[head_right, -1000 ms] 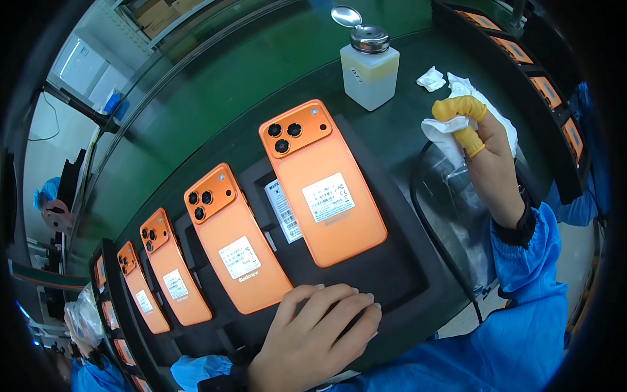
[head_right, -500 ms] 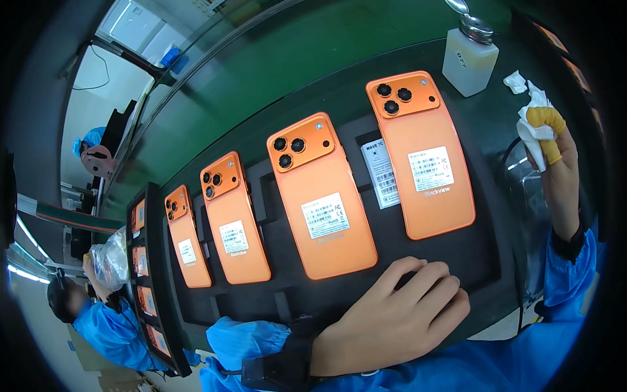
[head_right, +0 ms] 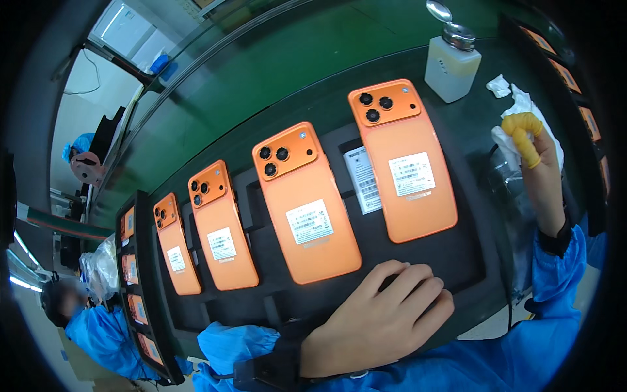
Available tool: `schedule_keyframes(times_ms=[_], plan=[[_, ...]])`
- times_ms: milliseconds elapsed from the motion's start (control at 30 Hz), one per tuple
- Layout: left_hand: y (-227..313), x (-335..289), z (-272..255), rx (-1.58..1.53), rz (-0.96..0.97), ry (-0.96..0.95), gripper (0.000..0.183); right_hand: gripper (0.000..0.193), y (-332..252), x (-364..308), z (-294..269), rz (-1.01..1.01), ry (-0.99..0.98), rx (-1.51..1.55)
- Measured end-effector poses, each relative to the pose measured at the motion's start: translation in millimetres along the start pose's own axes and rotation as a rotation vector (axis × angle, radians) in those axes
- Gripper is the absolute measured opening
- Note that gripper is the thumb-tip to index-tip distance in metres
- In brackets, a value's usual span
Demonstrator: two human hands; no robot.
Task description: Cleaning the back and camera modules of smartphones on an industrial assembly line using a wipe and liquid solvent.
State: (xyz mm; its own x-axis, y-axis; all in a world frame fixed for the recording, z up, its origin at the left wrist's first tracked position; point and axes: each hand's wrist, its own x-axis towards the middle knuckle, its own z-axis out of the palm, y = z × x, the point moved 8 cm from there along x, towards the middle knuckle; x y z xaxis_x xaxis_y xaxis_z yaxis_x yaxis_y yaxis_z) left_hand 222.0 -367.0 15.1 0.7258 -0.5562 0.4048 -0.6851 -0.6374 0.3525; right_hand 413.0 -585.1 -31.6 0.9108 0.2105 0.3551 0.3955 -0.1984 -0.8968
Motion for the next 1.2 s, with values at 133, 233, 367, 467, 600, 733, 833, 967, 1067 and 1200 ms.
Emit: schedule_keyframes(times_ms=[133,233,367,467,600,733,833,967,1067,1200], plan=[[-13,-1,9,0.062,-0.072,-0.087,0.022,0.04,-14,1,66,0.062,-0.109,0.004],[-12,-7,3,0.05,-0.074,-0.082,0.02,0.041,-35,5,85,0.111,-0.214,0.148],[-6,5,-18,0.014,-0.122,-0.017,0.023,0.029,-59,11,90,-0.06,-0.264,-0.02],[-35,-4,-20,0.127,-0.361,0.083,0.033,0.027,-90,17,106,-0.33,-0.361,-0.28],[-46,-2,-21,0.405,-0.566,-0.081,0.058,0.025,-99,24,135,-0.586,-0.264,-0.441],[-49,6,-22,0.427,-0.575,-0.089,0.061,0.027,-93,18,154,-0.738,-0.216,-0.601],[-65,-9,-15,-0.123,-1.002,-0.171,0.062,0.025,-92,20,160,-0.719,-0.254,-0.64],[-64,-7,-13,-0.147,-0.988,-0.221,0.062,0.023,-90,13,162,-0.741,-0.328,-0.596],[-66,-9,-12,-0.126,-0.991,-0.224,0.062,0.022,-92,4,167,-0.731,-0.437,-0.604],[-66,-6,-9,0.262,-0.821,-0.243,0.039,0.021,-98,-13,163,-0.701,-0.56,-0.707]])
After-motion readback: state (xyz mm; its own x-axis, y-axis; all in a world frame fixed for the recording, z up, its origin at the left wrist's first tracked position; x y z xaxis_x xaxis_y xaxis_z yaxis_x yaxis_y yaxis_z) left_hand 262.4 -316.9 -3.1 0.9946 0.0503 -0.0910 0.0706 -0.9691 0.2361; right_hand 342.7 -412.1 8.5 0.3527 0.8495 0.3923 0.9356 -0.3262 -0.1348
